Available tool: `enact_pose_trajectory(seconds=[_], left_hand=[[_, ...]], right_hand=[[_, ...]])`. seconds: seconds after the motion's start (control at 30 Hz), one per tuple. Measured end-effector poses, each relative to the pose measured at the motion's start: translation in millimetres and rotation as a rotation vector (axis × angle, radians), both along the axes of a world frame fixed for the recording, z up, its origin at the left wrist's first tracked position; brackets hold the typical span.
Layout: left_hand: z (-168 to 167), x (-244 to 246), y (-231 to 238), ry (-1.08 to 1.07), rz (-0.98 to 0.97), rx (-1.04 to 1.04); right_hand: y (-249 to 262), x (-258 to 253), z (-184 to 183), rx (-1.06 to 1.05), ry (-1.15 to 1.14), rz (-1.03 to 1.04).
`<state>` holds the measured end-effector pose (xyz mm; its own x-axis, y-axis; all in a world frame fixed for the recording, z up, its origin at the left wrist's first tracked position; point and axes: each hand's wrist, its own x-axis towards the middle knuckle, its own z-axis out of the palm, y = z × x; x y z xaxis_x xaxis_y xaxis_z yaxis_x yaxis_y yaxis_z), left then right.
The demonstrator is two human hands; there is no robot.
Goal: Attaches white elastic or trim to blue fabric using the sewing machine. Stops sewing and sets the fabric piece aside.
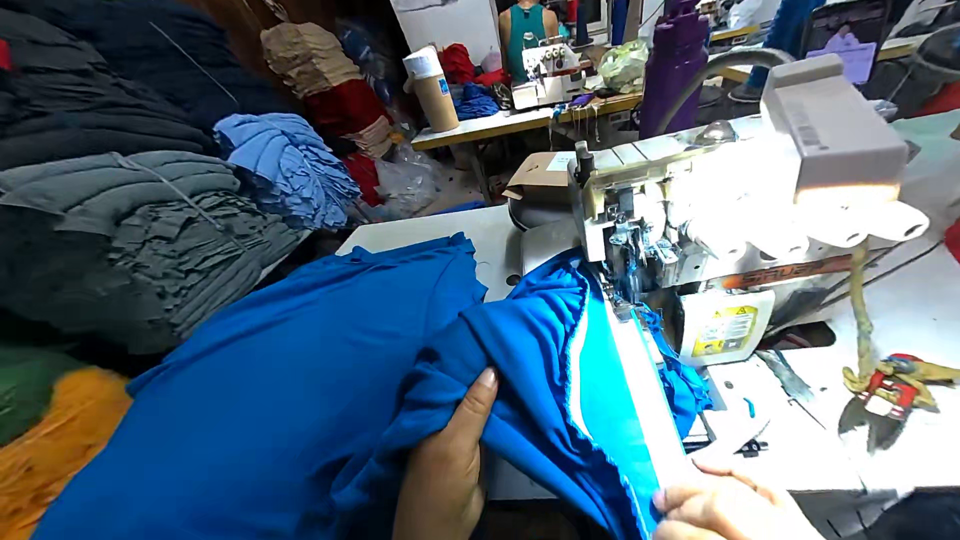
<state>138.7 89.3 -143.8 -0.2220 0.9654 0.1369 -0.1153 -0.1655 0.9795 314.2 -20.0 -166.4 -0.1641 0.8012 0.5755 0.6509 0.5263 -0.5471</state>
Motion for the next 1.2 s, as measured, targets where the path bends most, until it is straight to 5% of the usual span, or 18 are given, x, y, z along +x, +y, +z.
enact_pose_trajectory(seconds=[0.2, 0.6, 0.97, 1.2], left_hand=[[-21.8, -6.3, 38.1, 0.120, 0.038, 0.123], [-23.1, 6.2, 55.6, -0.048, 0.029, 0.132], [-46.5, -2.0, 57.8, -0.079, -0.007, 0.044], [-57.2, -19.9, 17.3, -0.176, -0.177, -0.094]], right_hand=[[36.1, 11.5, -6.6, 0.075, -0.008, -0.109], [102.8, 17.7, -29.4, 0.237, 0.213, -0.355], [92.9, 28.2, -24.2, 0.246, 0.180, -0.418], [73.6, 46.8, -4.9, 0.176, 0.299, -0.390]])
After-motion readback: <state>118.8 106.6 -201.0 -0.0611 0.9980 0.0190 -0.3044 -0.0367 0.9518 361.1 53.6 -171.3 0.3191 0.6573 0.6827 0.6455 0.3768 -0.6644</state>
